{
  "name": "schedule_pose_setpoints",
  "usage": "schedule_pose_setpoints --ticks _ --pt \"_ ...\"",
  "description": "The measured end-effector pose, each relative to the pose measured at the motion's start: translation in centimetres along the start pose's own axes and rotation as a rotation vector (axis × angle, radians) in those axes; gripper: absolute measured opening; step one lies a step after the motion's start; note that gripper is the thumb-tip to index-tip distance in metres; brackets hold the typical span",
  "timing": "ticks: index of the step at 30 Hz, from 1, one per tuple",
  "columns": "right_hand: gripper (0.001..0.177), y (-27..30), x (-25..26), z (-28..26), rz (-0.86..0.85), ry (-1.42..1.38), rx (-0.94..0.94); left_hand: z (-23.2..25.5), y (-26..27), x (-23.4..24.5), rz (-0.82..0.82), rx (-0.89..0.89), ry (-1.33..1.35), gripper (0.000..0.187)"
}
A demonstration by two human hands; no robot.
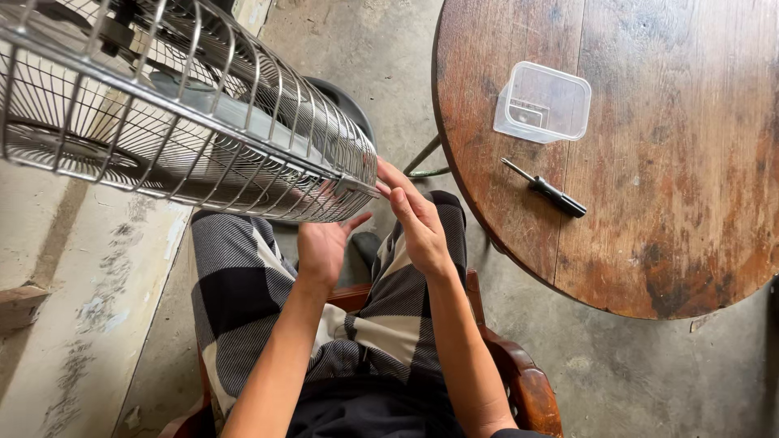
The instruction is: The person assembles an electric fan by attaching the front wire cage to the fan head, aligning and pressing it into place, and then securing it by hand. The person also briefly handles the power cord and plug.
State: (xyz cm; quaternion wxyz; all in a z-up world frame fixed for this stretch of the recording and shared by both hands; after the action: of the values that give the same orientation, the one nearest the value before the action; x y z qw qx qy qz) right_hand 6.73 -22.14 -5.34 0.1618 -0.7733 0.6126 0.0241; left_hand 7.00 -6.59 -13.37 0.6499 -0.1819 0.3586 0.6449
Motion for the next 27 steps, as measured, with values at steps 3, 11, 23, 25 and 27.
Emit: schedule_pose_setpoints --ticks 3,11,23,25,27 --pt "0.051 0.1 0.1 0.2 0.015 -0.002 0.0 0.1 -0.9 -1.3 -0.062 0.073 0.234 0.066" --pt "0.049 -0.5 0.6 -0.1 0.019 -0.032 -0.005 -0.7 -1.8 -1.2 -0.097 0.005 0.534 0.047" --pt "0.044 -0.1 0.7 0.1 0.065 0.062 -0.063 -1.6 -2.2 0.8 -0.048 -0.02 0.474 0.045" --pt "0.043 0.1 0.7 0.6 0.075 0.044 -0.08 -1.4 -2.0 0.8 -0.08 -0.047 0.397 0.041" --pt "0.041 0.2 0.6 1.1 0.096 0.032 -0.09 -1.1 -1.9 0.5 -0.148 -0.08 0.257 0.035"
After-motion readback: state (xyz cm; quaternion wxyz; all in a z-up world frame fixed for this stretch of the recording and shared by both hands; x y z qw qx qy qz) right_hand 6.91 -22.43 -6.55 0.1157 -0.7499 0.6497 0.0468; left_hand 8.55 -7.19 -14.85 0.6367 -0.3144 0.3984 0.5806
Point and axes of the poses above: each hand's wrist, its own y-axis away from the middle knuckle, its own x-axis out of the back of the hand, z = x × y, the point moved 4 cm from there along -y, towards the middle knuckle, and after that the axes turned 1 degree about -y, right-handed, at the moved point
